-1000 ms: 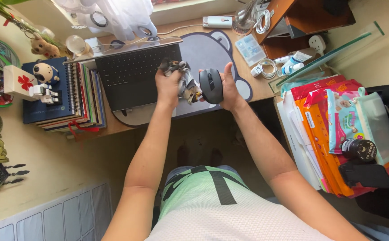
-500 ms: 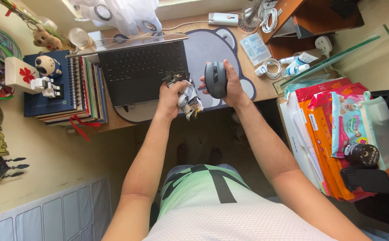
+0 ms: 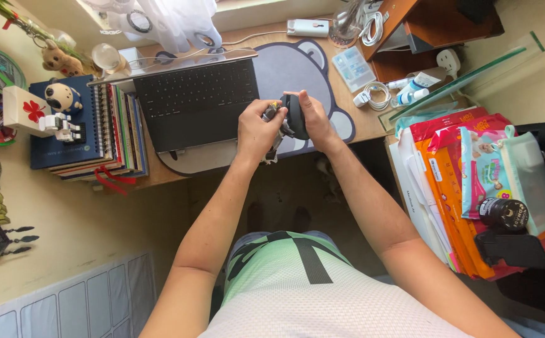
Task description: The person cleans and organizes various items on a desk, including a keyboard cover, a laptop, and a mouse.
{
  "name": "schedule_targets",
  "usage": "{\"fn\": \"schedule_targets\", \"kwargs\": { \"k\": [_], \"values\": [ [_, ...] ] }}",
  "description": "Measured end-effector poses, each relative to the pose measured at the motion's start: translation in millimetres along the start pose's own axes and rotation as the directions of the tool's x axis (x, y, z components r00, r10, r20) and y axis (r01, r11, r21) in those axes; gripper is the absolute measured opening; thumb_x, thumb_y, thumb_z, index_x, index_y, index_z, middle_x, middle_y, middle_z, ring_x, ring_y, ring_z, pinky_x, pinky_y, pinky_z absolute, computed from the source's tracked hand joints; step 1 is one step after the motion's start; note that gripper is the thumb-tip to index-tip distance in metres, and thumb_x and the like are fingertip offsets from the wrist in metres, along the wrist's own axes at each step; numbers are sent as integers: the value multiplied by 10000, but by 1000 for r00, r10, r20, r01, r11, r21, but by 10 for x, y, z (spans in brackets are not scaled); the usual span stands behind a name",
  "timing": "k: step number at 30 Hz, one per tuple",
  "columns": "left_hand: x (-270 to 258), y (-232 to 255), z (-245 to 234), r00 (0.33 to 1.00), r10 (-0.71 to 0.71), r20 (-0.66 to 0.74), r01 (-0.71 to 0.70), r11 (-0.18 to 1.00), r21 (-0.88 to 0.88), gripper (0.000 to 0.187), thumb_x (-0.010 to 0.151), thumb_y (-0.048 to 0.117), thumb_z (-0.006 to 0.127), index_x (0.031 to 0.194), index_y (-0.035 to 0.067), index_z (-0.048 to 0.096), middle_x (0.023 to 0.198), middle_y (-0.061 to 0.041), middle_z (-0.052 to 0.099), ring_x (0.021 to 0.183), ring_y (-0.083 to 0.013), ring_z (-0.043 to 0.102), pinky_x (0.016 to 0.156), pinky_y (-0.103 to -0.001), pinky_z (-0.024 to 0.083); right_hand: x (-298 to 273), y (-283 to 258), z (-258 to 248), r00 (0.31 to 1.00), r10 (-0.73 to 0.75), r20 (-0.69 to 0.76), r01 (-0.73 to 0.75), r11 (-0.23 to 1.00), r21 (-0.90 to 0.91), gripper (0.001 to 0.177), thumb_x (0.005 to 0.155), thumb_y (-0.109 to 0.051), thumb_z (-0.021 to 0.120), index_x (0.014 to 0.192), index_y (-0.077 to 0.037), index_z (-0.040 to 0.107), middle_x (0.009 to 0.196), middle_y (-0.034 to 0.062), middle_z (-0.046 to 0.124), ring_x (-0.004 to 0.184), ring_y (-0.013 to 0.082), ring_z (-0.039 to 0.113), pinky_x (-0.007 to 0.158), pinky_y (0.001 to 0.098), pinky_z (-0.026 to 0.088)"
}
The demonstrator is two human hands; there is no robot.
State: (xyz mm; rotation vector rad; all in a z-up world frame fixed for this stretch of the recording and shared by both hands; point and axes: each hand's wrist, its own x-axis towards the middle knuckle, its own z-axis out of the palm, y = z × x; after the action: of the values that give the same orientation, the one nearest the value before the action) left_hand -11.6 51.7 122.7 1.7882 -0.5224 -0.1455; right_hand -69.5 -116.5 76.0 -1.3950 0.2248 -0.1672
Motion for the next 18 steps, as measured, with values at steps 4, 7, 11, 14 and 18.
{"fn": "schedule_targets", "kwargs": {
  "k": [4, 7, 11, 14, 18],
  "values": [
    [-3, 23, 68, 997, -80, -5, 80, 996, 50, 236, 879, 245, 775, 1005, 45, 782, 923, -82, 725, 808, -202, 729, 729, -330, 548, -6, 68, -2, 999, -40, -2, 39, 995, -95, 788, 1025, -661, 430, 1350, 31, 620, 1005, 26, 677, 868, 62, 602, 771, 219, 518],
    [0, 9, 99, 999, -34, -34, 38, 993, 116, 223, 882, 244, 758, 944, 30, 767, 927, -94, 730, 795, -233, 721, 717, -350, 537, -28, 68, 11, 992, -123, 2, 119, 953, -278, 783, 1044, -657, 418, 1365, 25, 631, 931, 15, 642, 873, 46, 578, 789, 210, 504],
    [19, -70, 130, 999, -31, -21, 36, 968, 250, 191, 909, 215, 715, 923, 25, 724, 907, -116, 710, 806, -279, 701, 716, -390, 518, -46, 82, 11, 982, -190, 7, 177, 904, -389, 786, 1054, -658, 410, 1354, 32, 638, 910, -11, 651, 894, 41, 585, 800, 201, 493],
    [143, -398, 130, 984, -162, -72, 172, 971, 164, 200, 960, 231, 669, 969, 32, 682, 903, -103, 694, 834, -254, 695, 733, -395, 535, -30, 72, -22, 994, -109, -11, 102, 957, -273, 806, 1039, -672, 397, 1354, 27, 644, 894, -20, 644, 848, 41, 575, 763, 201, 490],
    [300, -465, -13, 910, -234, -341, 158, 959, -236, 251, 946, 211, 756, 1069, 33, 628, 1006, -76, 686, 941, -194, 656, 837, -377, 547, -66, -122, -47, 998, 58, -33, -59, 998, -18, 845, 983, -706, 355, 1325, 11, 643, 839, 5, 647, 737, 86, 604, 669, 243, 523]
  ]
}}
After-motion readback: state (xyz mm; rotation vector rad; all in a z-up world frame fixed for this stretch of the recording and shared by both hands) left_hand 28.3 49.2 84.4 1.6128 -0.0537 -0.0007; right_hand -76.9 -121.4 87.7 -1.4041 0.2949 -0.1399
